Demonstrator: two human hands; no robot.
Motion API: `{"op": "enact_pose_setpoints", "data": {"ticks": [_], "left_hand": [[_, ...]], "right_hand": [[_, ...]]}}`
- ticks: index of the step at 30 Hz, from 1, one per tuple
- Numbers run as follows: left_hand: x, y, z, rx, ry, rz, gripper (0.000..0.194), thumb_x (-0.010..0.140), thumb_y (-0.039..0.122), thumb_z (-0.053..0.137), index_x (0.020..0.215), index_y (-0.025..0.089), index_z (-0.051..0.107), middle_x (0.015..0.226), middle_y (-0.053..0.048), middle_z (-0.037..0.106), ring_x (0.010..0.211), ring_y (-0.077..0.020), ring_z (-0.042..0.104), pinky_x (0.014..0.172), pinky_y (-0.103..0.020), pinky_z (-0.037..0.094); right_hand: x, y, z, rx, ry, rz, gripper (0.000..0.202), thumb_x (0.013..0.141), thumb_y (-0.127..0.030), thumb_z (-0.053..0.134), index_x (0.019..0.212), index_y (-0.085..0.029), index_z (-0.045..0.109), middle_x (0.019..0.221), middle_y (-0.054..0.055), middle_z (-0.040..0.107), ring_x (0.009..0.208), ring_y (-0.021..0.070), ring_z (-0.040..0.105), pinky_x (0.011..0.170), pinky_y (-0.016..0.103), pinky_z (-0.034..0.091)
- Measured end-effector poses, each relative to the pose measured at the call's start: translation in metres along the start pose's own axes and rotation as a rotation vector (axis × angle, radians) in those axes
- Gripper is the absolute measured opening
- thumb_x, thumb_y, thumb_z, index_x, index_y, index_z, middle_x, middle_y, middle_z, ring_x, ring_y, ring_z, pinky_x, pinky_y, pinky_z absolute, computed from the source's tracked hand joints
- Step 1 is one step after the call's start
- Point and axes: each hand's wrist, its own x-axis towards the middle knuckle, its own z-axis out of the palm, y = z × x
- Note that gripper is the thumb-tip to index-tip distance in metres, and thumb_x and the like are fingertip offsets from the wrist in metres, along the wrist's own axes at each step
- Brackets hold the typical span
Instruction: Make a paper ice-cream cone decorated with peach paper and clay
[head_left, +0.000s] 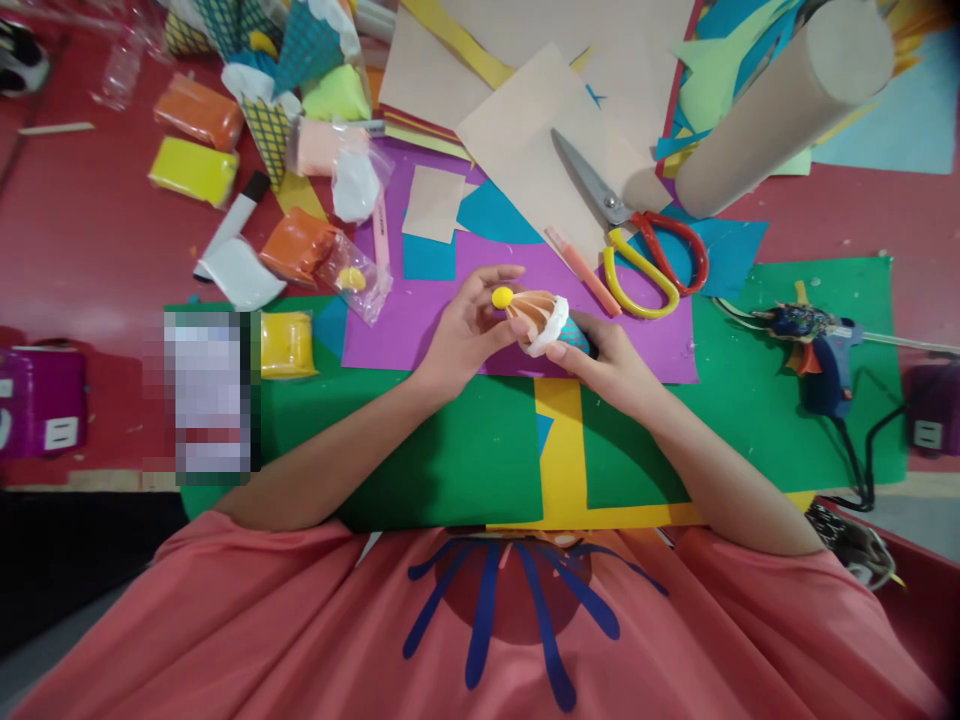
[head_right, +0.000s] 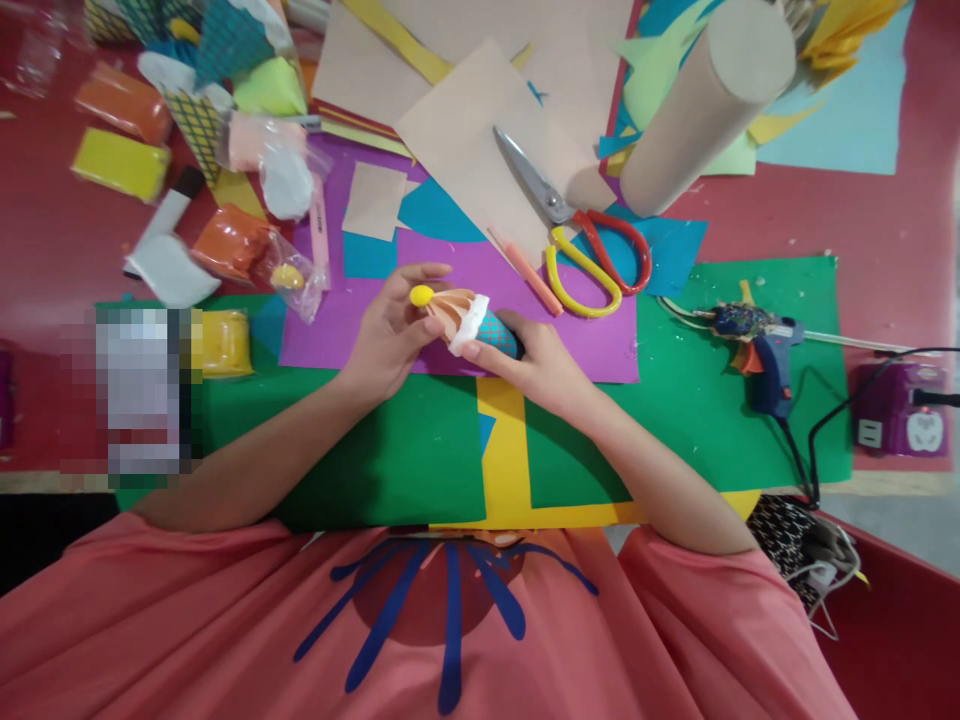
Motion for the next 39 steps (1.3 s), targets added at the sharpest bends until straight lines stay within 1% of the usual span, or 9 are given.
{"op": "enact_pose_setpoints", "data": {"ticks": [4,7,9,12,16,20,27,34,39], "left_hand": [[0.0021,-0.0035,-0.0029,0.011,0.013,0.067,0.049,0.073,0.046,0.085,0.114,0.027,0.064,0.092,0.002,0.064,0.083,-0.011,0.066,0.073,-0.022,0.052],[0.0027,-0.0043,-0.0032,0.003,-0.004,0.109,0.048,0.074,0.044,0.085,0.114,0.027,0.064,0.089,0.003,0.063,0.079,-0.0089,0.064,0.07,-0.02,0.052],[0.0026,-0.0035,-0.0026,-0.009,-0.025,0.11,0.047,0.075,0.042,0.084,0.114,0.027,0.064,0.088,0.003,0.064,0.077,-0.0082,0.065,0.069,-0.019,0.053],[0.0022,-0.0022,-0.0017,-0.03,-0.062,0.101,0.046,0.075,0.039,0.085,0.115,0.027,0.063,0.091,0.003,0.068,0.078,-0.0079,0.068,0.069,-0.017,0.053],[0.0023,-0.0032,-0.0029,-0.046,-0.077,0.105,0.046,0.074,0.035,0.085,0.115,0.027,0.064,0.093,0.003,0.069,0.078,-0.0075,0.068,0.069,-0.016,0.053],[0.0026,-0.0048,-0.0047,-0.042,-0.078,0.108,0.045,0.076,0.035,0.084,0.115,0.028,0.064,0.096,0.003,0.068,0.079,-0.008,0.067,0.07,-0.017,0.054],[0.002,-0.0022,-0.0029,-0.033,-0.041,0.085,0.046,0.073,0.036,0.086,0.112,0.025,0.065,0.09,0.003,0.064,0.075,-0.0071,0.063,0.068,-0.016,0.053],[0.002,-0.0057,-0.0033,-0.04,-0.06,0.106,0.047,0.075,0.034,0.085,0.116,0.028,0.062,0.085,0.004,0.062,0.072,-0.0084,0.063,0.066,-0.02,0.053],[0.0015,-0.0075,-0.0039,-0.04,-0.057,0.092,0.049,0.076,0.036,0.084,0.118,0.029,0.06,0.087,0.003,0.063,0.076,-0.0103,0.065,0.069,-0.022,0.054]], "right_hand": [[0.0002,0.0004,-0.0007,-0.051,0.019,-0.008,0.063,0.08,-0.075,0.062,0.097,-0.014,0.065,0.08,0.003,0.059,0.077,0.0163,0.052,0.069,0.028,0.04],[0.0012,-0.0002,-0.0006,-0.065,0.029,-0.016,0.064,0.08,-0.077,0.06,0.091,-0.014,0.063,0.074,0.0,0.053,0.068,0.0126,0.045,0.062,0.027,0.035],[0.0017,-0.0004,-0.0005,-0.052,0.027,-0.029,0.064,0.08,-0.078,0.058,0.089,-0.015,0.061,0.071,-0.002,0.049,0.063,0.0104,0.04,0.057,0.026,0.031],[0.0018,-0.0001,-0.0006,-0.022,0.018,-0.05,0.062,0.082,-0.077,0.057,0.088,-0.016,0.06,0.07,-0.003,0.047,0.061,0.0094,0.038,0.055,0.026,0.028],[0.0015,0.0005,-0.0011,-0.019,0.001,-0.048,0.06,0.084,-0.075,0.057,0.089,-0.015,0.06,0.071,-0.003,0.047,0.061,0.0091,0.039,0.054,0.026,0.029],[0.0016,-0.0002,-0.0013,-0.014,-0.001,-0.039,0.06,0.084,-0.074,0.058,0.092,-0.014,0.061,0.071,-0.003,0.047,0.061,0.0088,0.038,0.054,0.026,0.029],[0.0023,-0.0016,-0.0009,-0.01,0.003,-0.02,0.06,0.082,-0.076,0.059,0.089,-0.016,0.059,0.069,-0.004,0.046,0.06,0.0084,0.037,0.053,0.026,0.028],[0.0019,-0.0013,-0.0009,-0.022,0.005,-0.024,0.06,0.084,-0.076,0.056,0.084,-0.016,0.058,0.067,-0.004,0.044,0.059,0.0084,0.036,0.053,0.026,0.026],[0.002,-0.0014,-0.001,-0.023,0.006,-0.035,0.06,0.085,-0.077,0.055,0.084,-0.017,0.058,0.066,-0.004,0.044,0.059,0.0085,0.037,0.053,0.026,0.027]]}}
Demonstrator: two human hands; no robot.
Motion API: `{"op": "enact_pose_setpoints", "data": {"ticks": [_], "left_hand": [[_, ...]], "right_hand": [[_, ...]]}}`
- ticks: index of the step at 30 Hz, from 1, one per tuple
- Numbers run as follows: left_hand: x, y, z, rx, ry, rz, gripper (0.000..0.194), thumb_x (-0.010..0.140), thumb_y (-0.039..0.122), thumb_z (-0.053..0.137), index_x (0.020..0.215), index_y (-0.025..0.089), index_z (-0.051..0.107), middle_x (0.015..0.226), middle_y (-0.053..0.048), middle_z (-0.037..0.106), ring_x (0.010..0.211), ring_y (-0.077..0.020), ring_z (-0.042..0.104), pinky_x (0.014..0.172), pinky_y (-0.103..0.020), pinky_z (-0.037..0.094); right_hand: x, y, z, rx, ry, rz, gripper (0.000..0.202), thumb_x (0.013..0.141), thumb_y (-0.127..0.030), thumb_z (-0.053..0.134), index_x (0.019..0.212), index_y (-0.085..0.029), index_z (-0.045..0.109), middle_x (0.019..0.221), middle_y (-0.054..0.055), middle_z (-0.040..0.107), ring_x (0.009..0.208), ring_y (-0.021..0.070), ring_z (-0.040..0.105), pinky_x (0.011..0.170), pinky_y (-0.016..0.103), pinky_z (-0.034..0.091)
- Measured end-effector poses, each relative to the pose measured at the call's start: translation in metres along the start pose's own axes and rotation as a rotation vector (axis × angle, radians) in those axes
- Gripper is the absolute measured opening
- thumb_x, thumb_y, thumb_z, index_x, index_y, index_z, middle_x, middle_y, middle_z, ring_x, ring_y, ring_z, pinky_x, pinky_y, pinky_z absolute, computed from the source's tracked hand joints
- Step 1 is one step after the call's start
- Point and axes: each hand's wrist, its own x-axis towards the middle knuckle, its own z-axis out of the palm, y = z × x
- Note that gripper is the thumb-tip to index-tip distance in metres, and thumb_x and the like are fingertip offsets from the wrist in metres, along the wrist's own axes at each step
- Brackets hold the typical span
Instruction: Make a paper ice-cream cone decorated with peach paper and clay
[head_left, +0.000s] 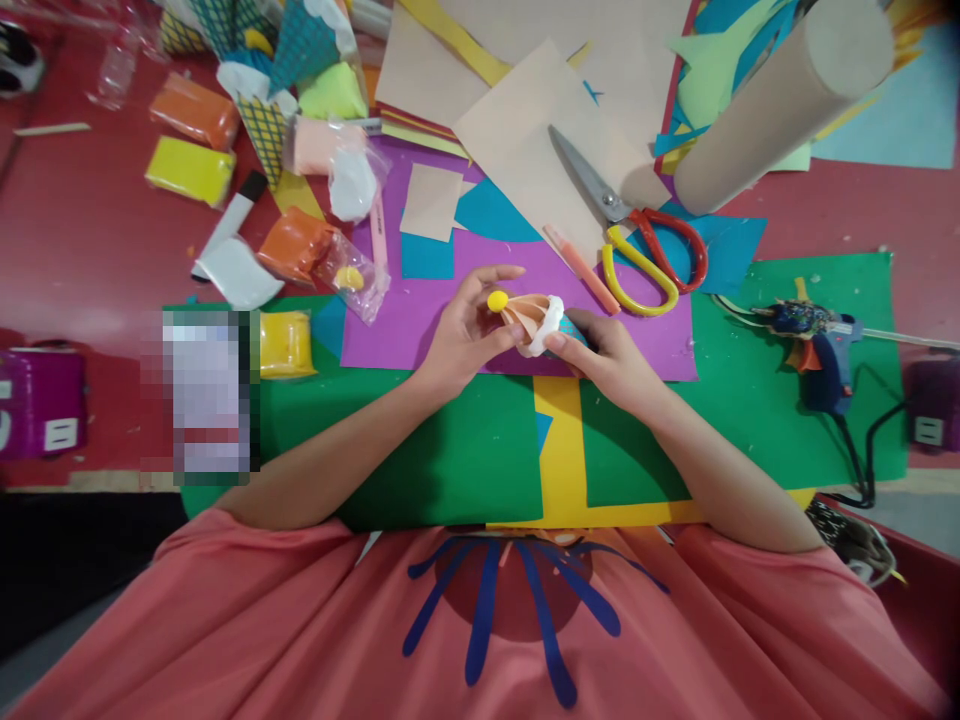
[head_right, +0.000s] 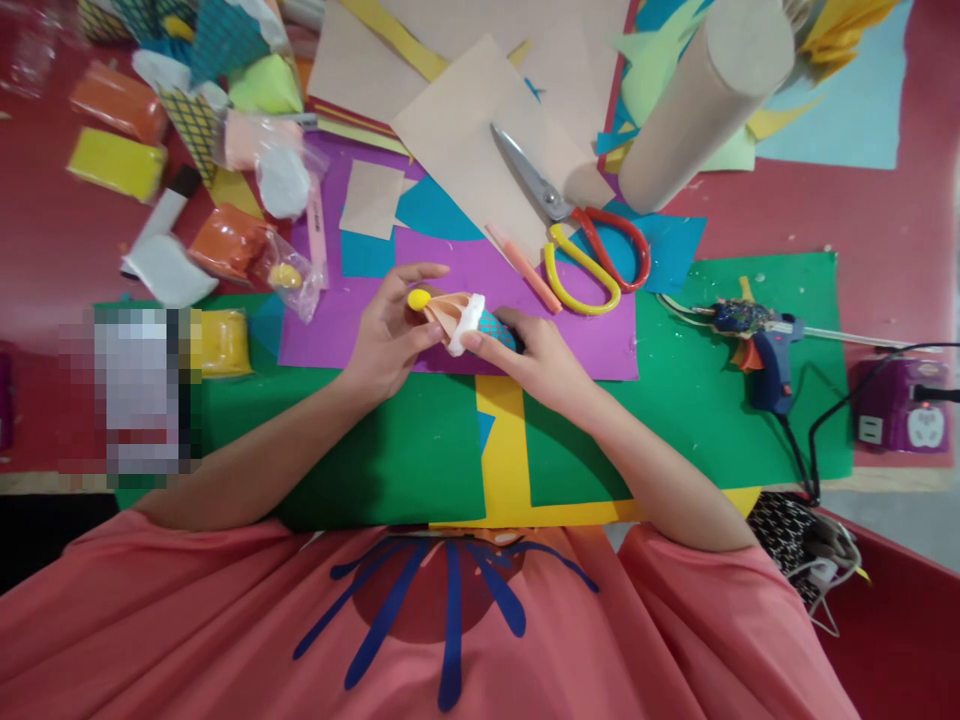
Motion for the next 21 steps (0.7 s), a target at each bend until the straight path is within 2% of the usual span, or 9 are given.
{"op": "enact_pose_setpoints", "data": {"ticks": [6,11,21], "left_hand": [[-0.0004,-0.0012,-0.0004,0.01,0.053,-0.005,0.052,0.074,0.036,0.085,0.119,0.031,0.06,0.082,0.004,0.063,0.078,-0.014,0.069,0.068,-0.024,0.054],[-0.0012,-0.0037,-0.0018,0.017,0.041,-0.018,0.055,0.076,0.041,0.083,0.123,0.032,0.056,0.088,0.003,0.068,0.09,-0.0181,0.073,0.074,-0.027,0.055],[-0.001,-0.0028,-0.0034,0.007,0.024,-0.021,0.057,0.078,0.042,0.083,0.125,0.03,0.053,0.092,0.003,0.072,0.091,-0.0184,0.073,0.075,-0.028,0.055]], "right_hand": [[-0.0003,-0.0003,0.0005,-0.019,-0.001,-0.003,0.061,0.085,-0.077,0.052,0.083,-0.017,0.058,0.065,-0.004,0.043,0.059,0.0089,0.036,0.053,0.027,0.027],[-0.0004,0.0008,0.0009,-0.023,-0.003,-0.001,0.059,0.087,-0.075,0.051,0.082,-0.017,0.056,0.065,-0.004,0.042,0.058,0.0086,0.035,0.054,0.027,0.026],[-0.001,-0.0003,-0.0002,-0.018,-0.008,0.009,0.059,0.088,-0.075,0.051,0.084,-0.016,0.056,0.067,-0.004,0.04,0.06,0.0088,0.033,0.055,0.027,0.025]]}}
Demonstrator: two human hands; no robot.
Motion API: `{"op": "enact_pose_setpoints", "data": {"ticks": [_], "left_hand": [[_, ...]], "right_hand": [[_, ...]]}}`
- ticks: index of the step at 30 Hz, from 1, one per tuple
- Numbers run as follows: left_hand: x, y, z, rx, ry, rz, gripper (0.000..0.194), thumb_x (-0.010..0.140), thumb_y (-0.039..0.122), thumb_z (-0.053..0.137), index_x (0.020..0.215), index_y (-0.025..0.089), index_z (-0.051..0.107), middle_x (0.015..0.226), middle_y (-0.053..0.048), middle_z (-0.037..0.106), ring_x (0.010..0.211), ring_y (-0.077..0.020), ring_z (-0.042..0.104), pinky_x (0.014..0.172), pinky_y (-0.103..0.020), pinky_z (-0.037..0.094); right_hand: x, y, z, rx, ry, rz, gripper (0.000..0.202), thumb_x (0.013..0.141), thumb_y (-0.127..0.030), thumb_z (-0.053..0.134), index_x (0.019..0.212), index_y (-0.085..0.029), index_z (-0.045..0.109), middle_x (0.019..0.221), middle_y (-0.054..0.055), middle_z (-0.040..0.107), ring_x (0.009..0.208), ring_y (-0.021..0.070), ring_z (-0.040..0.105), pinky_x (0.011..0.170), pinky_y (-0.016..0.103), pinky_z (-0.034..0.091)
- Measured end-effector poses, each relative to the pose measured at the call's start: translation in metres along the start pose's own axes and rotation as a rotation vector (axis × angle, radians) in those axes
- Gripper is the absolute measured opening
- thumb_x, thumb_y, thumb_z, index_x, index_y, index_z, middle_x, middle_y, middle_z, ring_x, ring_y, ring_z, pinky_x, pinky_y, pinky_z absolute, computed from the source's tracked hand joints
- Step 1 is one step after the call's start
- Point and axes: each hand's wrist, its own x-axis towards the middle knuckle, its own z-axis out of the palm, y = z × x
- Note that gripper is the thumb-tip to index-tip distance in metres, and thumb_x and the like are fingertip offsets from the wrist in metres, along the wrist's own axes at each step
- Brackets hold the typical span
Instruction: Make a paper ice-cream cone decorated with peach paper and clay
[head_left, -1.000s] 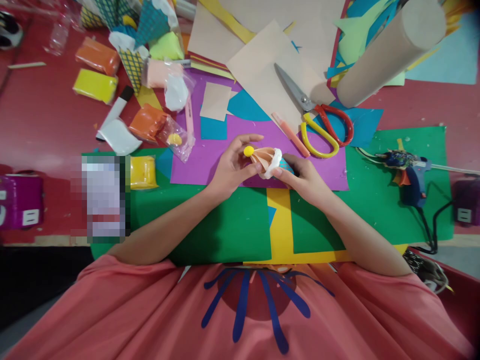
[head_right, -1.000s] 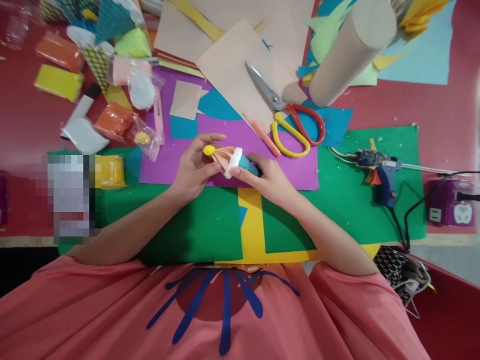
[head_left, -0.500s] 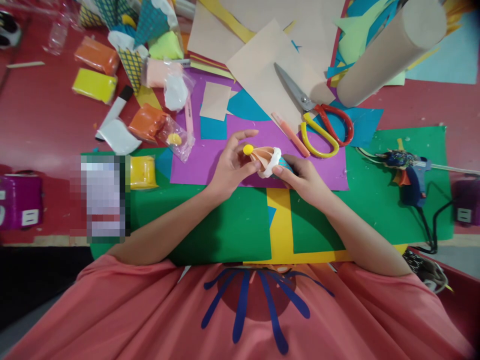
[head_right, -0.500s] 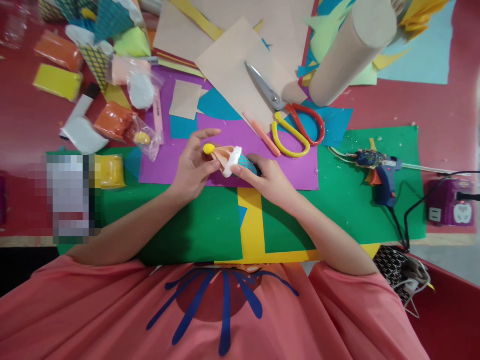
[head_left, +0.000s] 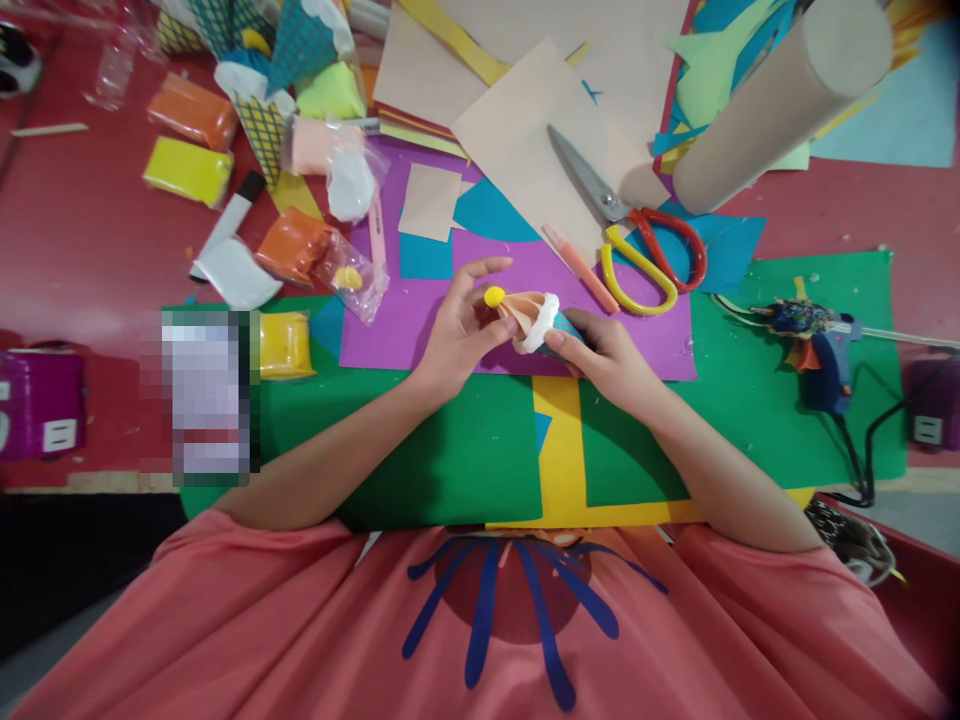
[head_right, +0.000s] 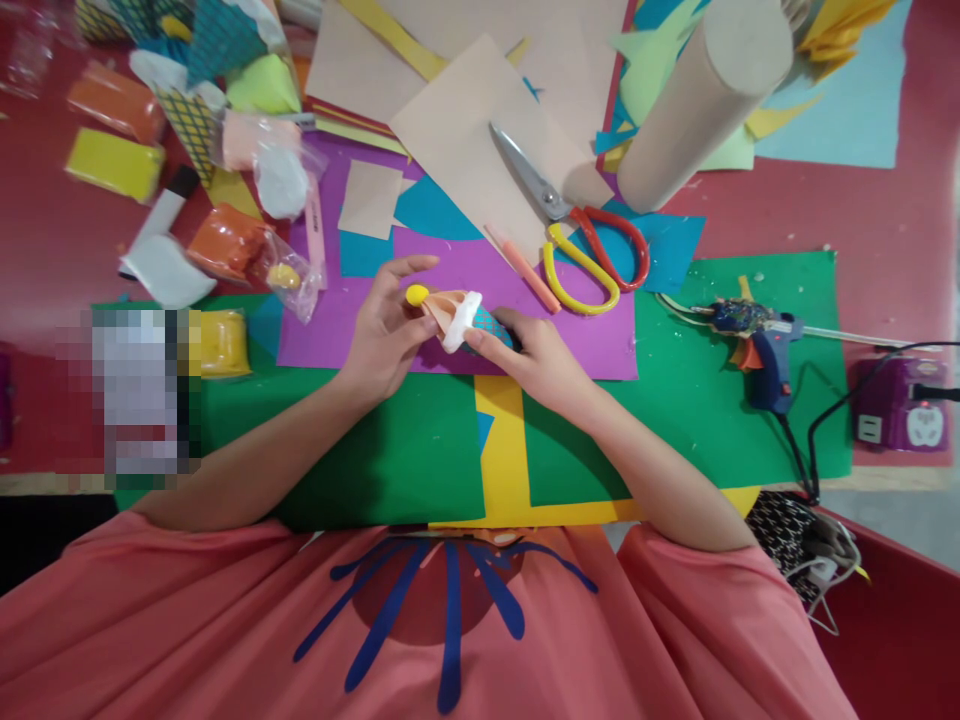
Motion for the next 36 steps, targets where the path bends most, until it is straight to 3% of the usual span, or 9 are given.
{"op": "enact_pose_setpoints", "data": {"ticks": [10,15,20,24,28,32,36], "left_hand": [[0.003,0.001,0.0,0.015,0.062,-0.023,0.053,0.075,0.042,0.085,0.118,0.03,0.057,0.089,0.002,0.071,0.083,-0.017,0.072,0.071,-0.029,0.056],[0.003,0.003,-0.001,0.048,0.054,-0.04,0.053,0.076,0.045,0.084,0.119,0.031,0.057,0.093,0.0,0.071,0.087,-0.0194,0.072,0.072,-0.03,0.055],[0.004,0.006,0.0,-0.002,0.121,-0.08,0.049,0.074,0.043,0.085,0.113,0.032,0.059,0.088,0.002,0.071,0.083,-0.0179,0.073,0.068,-0.027,0.054],[0.006,0.01,0.002,-0.015,0.13,-0.084,0.049,0.072,0.045,0.085,0.112,0.031,0.06,0.087,0.002,0.072,0.089,-0.0198,0.074,0.071,-0.028,0.055],[0.006,0.013,0.004,-0.074,0.116,-0.107,0.047,0.07,0.043,0.087,0.108,0.03,0.063,0.084,0.003,0.071,0.085,-0.0181,0.072,0.068,-0.026,0.053],[0.004,0.015,0.005,-0.093,0.087,-0.085,0.044,0.073,0.054,0.083,0.103,0.027,0.066,0.079,0.002,0.069,0.079,-0.0162,0.07,0.067,-0.026,0.052],[0.003,0.011,0.004,-0.014,0.119,-0.085,0.04,0.073,0.054,0.083,0.095,0.025,0.067,0.088,0.001,0.069,0.078,-0.0122,0.067,0.069,-0.024,0.051]], "right_hand": [[0.0,0.0,0.0,0.024,-0.004,-0.028,0.054,0.09,-0.071,0.051,0.078,-0.018,0.05,0.067,-0.004,0.04,0.06,0.0085,0.033,0.056,0.026,0.026],[0.0,0.0,0.001,0.041,-0.01,-0.04,0.055,0.09,-0.071,0.052,0.083,-0.017,0.055,0.067,-0.004,0.043,0.061,0.0084,0.035,0.054,0.025,0.026],[0.0,0.001,0.001,0.088,-0.034,-0.046,0.056,0.09,-0.071,0.051,0.087,-0.016,0.057,0.064,-0.004,0.045,0.057,0.0072,0.037,0.051,0.024,0.027],[-0.001,0.001,0.002,0.185,-0.073,-0.005,0.056,0.087,-0.071,0.057,0.098,-0.015,0.058,0.06,-0.007,0.048,0.051,0.0061,0.039,0.047,0.023,0.028],[0.0,0.001,0.004,0.342,-0.145,0.098,0.055,0.079,-0.069,0.069,0.094,-0.019,0.052,0.055,-0.01,0.046,0.044,0.0052,0.04,0.041,0.021,0.028],[0.0,-0.001,0.006,0.402,-0.185,0.145,0.056,0.076,-0.068,0.073,0.091,-0.02,0.051,0.055,-0.01,0.049,0.043,0.0048,0.041,0.039,0.02,0.029],[-0.001,-0.002,0.005,0.412,-0.18,0.182,0.055,0.075,-0.067,0.074,0.094,-0.019,0.052,0.057,-0.01,0.048,0.041,0.0043,0.042,0.037,0.019,0.031]]}}
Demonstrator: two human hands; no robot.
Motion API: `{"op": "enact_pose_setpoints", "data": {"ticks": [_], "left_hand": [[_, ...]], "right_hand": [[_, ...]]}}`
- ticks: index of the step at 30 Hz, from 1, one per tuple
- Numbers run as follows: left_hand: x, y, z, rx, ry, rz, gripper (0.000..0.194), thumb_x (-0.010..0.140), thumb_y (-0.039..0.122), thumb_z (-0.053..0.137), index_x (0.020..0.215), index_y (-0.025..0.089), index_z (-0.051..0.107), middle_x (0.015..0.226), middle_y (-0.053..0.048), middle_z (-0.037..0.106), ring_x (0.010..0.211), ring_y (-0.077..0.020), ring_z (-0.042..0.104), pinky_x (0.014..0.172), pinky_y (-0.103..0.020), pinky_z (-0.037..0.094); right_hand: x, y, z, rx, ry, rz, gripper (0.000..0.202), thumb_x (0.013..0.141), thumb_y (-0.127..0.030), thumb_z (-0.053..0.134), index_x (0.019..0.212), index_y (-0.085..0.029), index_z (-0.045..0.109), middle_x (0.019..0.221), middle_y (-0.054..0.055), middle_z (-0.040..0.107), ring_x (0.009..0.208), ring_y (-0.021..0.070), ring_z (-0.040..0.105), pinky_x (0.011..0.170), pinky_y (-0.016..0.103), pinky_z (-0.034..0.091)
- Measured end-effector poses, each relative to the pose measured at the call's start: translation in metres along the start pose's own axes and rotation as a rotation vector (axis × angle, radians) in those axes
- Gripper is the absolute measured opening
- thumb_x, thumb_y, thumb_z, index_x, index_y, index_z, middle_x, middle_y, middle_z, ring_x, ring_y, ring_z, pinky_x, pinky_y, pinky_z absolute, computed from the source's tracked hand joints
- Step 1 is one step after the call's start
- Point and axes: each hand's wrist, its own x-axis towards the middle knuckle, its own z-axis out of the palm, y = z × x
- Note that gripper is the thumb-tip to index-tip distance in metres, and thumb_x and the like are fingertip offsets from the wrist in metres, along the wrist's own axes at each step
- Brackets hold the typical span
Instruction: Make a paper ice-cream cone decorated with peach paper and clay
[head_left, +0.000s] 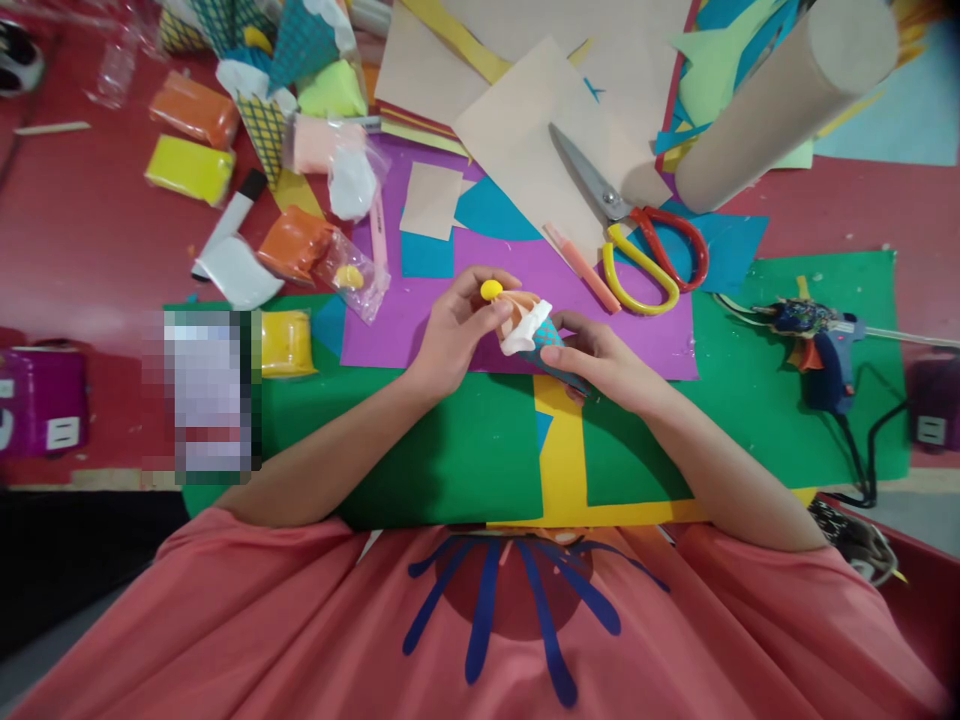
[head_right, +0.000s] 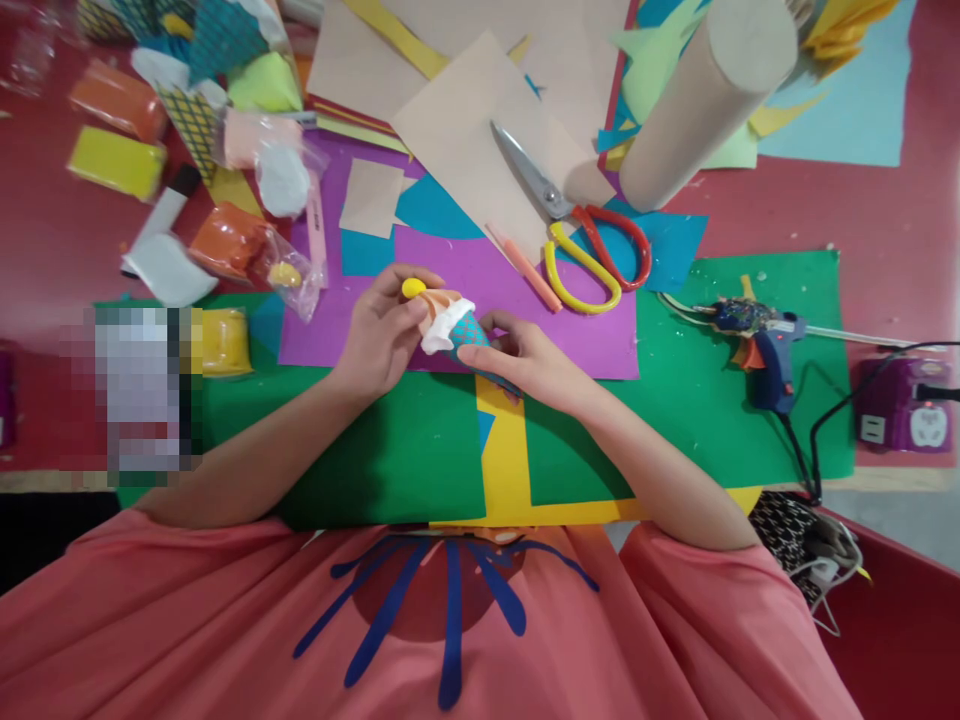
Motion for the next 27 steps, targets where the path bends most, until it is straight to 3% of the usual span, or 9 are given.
{"op": "enact_pose_setpoints", "data": {"ticks": [4,10,27], "left_hand": [[-0.0011,-0.0025,-0.0001,0.024,-0.028,0.004,0.038,0.072,0.049,0.085,0.093,0.024,0.066,0.088,0.004,0.067,0.077,-0.008,0.065,0.069,-0.019,0.051],[-0.0019,0.0003,0.0036,0.111,-0.071,0.062,0.041,0.075,0.052,0.082,0.092,0.021,0.061,0.081,0.004,0.066,0.067,-0.0065,0.062,0.062,-0.018,0.05],[-0.0016,-0.0022,0.0021,0.121,-0.032,0.043,0.045,0.068,0.051,0.087,0.091,0.022,0.062,0.083,0.003,0.063,0.071,-0.0072,0.061,0.062,-0.018,0.051]], "right_hand": [[-0.0014,-0.0002,-0.0015,-0.02,0.015,0.019,0.056,0.081,-0.07,0.065,0.098,-0.018,0.056,0.06,-0.007,0.05,0.04,0.0061,0.046,0.035,0.021,0.034],[-0.0023,-0.0015,-0.0021,-0.19,0.05,-0.028,0.064,0.083,-0.076,0.058,0.096,-0.013,0.064,0.054,-0.008,0.048,0.037,0.0045,0.041,0.034,0.02,0.031],[-0.0012,-0.0012,-0.0012,-0.259,0.109,-0.06,0.065,0.08,-0.08,0.055,0.076,-0.016,0.058,0.052,-0.007,0.04,0.044,0.0052,0.036,0.041,0.023,0.024]]}}
